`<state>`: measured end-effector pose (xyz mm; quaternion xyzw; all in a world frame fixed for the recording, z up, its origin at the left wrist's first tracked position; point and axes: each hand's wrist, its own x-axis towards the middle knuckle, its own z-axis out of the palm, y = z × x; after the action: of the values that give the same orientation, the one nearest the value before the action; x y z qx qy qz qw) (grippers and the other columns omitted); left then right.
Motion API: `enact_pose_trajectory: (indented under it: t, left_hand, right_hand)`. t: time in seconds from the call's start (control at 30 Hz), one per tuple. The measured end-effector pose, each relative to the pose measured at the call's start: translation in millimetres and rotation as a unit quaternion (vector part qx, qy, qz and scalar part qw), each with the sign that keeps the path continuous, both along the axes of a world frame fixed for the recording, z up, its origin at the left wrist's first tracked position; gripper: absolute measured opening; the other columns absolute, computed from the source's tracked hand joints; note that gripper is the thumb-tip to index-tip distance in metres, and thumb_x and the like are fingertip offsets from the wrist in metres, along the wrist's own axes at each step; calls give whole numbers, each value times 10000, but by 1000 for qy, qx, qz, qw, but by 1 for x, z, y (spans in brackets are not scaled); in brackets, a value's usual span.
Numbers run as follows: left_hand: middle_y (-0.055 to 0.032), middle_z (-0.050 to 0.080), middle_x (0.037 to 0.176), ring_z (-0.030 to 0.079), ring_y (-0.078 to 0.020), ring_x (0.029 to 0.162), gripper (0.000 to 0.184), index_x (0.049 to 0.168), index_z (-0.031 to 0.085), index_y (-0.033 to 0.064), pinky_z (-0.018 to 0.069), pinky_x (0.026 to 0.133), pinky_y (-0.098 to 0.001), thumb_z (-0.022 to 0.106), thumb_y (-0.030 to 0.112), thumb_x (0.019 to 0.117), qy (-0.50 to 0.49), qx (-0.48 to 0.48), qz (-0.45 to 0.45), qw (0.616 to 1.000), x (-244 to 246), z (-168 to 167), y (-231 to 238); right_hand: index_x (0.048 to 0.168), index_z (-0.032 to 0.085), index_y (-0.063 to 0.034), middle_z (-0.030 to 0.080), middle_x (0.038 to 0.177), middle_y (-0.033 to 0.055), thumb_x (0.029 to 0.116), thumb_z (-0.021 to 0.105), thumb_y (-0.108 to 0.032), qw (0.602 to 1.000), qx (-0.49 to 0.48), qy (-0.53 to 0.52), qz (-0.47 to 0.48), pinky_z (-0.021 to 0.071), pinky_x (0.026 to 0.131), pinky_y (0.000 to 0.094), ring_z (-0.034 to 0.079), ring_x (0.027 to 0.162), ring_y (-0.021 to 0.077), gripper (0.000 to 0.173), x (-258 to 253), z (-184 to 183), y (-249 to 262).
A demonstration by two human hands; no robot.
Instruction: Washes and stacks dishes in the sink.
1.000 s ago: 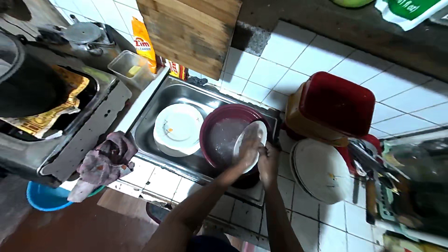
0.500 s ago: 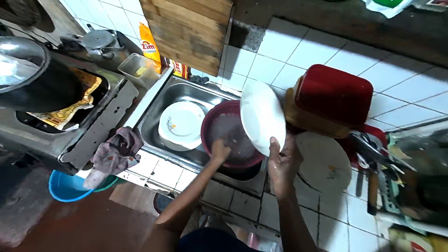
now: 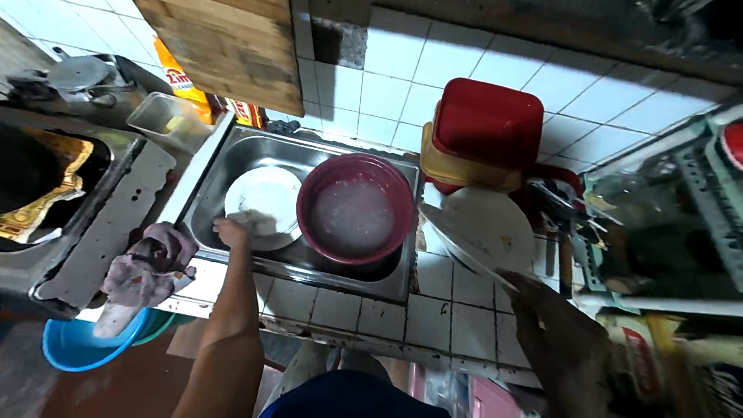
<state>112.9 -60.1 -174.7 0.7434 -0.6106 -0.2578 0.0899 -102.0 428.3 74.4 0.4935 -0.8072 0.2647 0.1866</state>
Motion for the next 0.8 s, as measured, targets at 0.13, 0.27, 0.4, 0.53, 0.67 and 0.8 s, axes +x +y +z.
enact_pose_trajectory:
  t: [0.13,0.27,0.4,0.53,0.67,0.8]
  left_hand:
    - [-362,498,1427,508,-458,1352,967,1475,343,-131,425,1117,-542,874,340,818,38,13,36,999,4,7,1]
    - [-345,548,1384,527,-454,1332,800,1385,486,-121,427,1102,-571,857,317,827,76,1,56,996,4,11,-3]
    - [-372,503,1411,495,-481,1342,781,1468,377,-133,402,1119,-589,778,145,858,189,-93,41,977,4,28,-1]
    - [-356,539,1379,550,-466,1289,628,1498,340,-94,422,1104,-563,609,172,997,224,-210,-36,951,-2,76,9]
    - [-347,633,1162,626,-523,1084,531,1413,479,-40,463,963,-666,440,387,1099,165,-285,-155,931,6,131,31]
    - [-219,668,1139,644,-231,1040,462,1307,603,-40,486,983,-435,484,343,1078,268,-282,-112,914,2,171,46]
  right_hand:
    - [1124,755,12,769,1069,184,991,521,-33,998,31,14,-54,595,857,382,758,952,318,272,-19,-37,17]
    - [1142,761,-1,767,1094,181,987,519,-5,996,28,23,-80,598,854,399,758,964,337,287,-30,-75,26]
    - [1174,752,-2,758,1137,183,981,509,14,996,22,14,-88,596,874,418,752,1000,348,311,-31,-105,27]
    - [1176,756,-16,748,1156,196,982,522,20,996,15,-4,-90,576,939,481,736,1049,377,306,-35,-132,26]
    - [1292,690,0,686,1305,210,1027,492,-30,991,87,-51,-92,432,1066,668,650,1221,433,332,-44,-139,22]
    - [1436,575,-4,549,1483,229,1084,438,-169,975,155,-113,-107,223,1129,784,448,1412,503,412,-55,-139,14]
